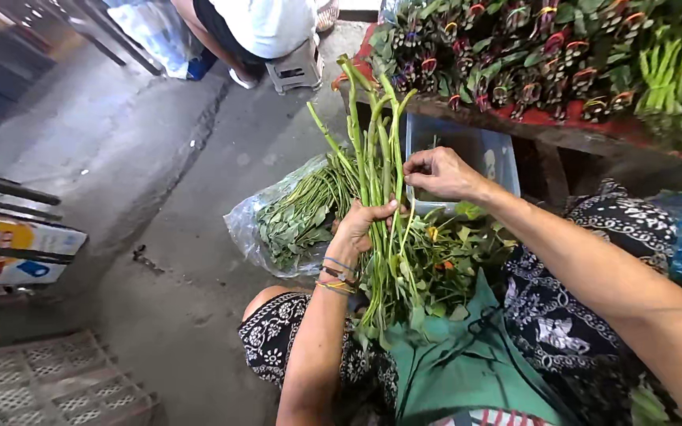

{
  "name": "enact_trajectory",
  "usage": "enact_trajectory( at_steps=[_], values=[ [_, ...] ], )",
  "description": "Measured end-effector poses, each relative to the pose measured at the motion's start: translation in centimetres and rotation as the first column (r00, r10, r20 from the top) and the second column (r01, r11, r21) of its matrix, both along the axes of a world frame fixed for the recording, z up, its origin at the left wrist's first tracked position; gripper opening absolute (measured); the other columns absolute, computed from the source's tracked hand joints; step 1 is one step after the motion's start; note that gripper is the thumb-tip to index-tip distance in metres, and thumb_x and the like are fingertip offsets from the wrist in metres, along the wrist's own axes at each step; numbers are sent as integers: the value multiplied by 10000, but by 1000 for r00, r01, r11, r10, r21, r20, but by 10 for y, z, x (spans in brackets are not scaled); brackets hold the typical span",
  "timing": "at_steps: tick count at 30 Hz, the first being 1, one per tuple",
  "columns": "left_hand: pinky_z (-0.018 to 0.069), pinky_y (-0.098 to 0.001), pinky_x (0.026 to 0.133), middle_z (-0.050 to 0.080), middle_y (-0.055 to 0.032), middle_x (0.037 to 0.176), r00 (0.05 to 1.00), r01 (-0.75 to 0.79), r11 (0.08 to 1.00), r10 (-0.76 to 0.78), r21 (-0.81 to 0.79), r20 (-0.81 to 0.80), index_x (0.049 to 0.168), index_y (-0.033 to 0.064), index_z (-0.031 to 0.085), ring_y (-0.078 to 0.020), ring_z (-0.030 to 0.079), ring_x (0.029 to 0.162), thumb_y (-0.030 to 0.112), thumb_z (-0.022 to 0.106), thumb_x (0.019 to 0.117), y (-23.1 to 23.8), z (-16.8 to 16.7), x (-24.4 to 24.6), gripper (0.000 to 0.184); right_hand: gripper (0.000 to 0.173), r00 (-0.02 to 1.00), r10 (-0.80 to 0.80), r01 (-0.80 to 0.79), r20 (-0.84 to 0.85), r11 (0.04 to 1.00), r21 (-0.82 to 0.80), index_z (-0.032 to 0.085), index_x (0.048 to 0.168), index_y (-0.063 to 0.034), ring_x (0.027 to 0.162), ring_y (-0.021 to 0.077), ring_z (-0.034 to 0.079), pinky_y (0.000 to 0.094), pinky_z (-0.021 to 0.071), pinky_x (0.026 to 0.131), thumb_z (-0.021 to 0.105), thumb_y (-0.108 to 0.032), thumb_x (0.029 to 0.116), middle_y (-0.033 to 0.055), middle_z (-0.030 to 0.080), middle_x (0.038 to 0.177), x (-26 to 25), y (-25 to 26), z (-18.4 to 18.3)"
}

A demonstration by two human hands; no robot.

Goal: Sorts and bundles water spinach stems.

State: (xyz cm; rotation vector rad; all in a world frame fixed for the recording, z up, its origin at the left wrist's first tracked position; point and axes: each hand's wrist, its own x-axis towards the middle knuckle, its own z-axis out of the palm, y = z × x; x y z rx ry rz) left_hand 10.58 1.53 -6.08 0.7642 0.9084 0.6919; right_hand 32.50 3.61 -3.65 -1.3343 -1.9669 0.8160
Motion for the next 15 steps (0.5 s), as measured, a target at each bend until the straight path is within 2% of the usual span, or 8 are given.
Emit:
enact_trajectory(
  at_steps=[2,5,7,8,10,12,13,15],
  values=[
    [540,-232,516,715,-87,834,1000,-4,999,5,-48,12,1063,60,650,-95,615,555,6,647,934,-1,-1,3,140,130,998,7,-15,62,991,135,713,916,-31,814,194,655,429,527,755,602,-97,928,93,687,898,-2,-1,-6],
    [537,-224,496,680,-78,816,997,-3,995,11,-104,72,1036,43,634,-88,599,542,-3,624,932,-5,2,5,114,170,988,-41,-9,151,948,319,720,948,11,800,314,675,525,533,680,572,-60,904,161,674,912,-2,-2,-12],
    [533,-208,482,658,-46,765,992,-10,993,25,-118,124,999,54,655,-69,586,523,8,632,915,-5,0,2,99,189,988,-90,108,-122,983,151,704,1036,32,823,208,674,409,577,730,543,-37,966,126,686,982,0,-2,-6],
    [538,-211,490,645,-38,751,989,-18,992,37,-128,143,1001,57,651,-68,586,526,20,632,917,-4,-1,-1,94,171,923,-150,155,-355,988,-15,664,1074,25,776,154,677,357,608,698,519,-34,1003,88,676,965,2,-1,1],
    [544,-220,489,621,-31,704,983,-88,984,111,-153,148,997,53,645,-75,588,515,49,637,932,-2,-1,-3,66,149,673,-316,134,-669,941,-310,577,1088,-88,699,143,677,365,633,655,429,-93,1071,17,642,908,13,3,23],
    [533,-218,482,605,-22,683,971,-179,969,201,-171,126,980,65,648,-74,572,505,91,649,950,1,-2,-3,40,159,518,-360,59,-776,920,-388,556,1089,-172,623,103,629,295,599,581,398,-171,1107,-17,645,899,32,4,40],
    [533,-218,478,601,-15,666,964,-226,959,245,-171,100,966,71,653,-73,575,499,111,658,953,2,-2,-3,42,163,507,-335,33,-795,929,-370,559,1079,-176,577,71,593,239,563,530,399,-163,1106,-22,646,885,41,2,45],
    [532,-222,481,590,-4,646,944,-302,938,319,-168,81,956,90,645,-74,572,494,125,677,946,6,-6,-5,49,170,606,-260,9,-751,947,-321,573,1114,-152,510,49,551,205,524,470,423,-88,1066,-19,648,837,50,-4,54]
  ],
)
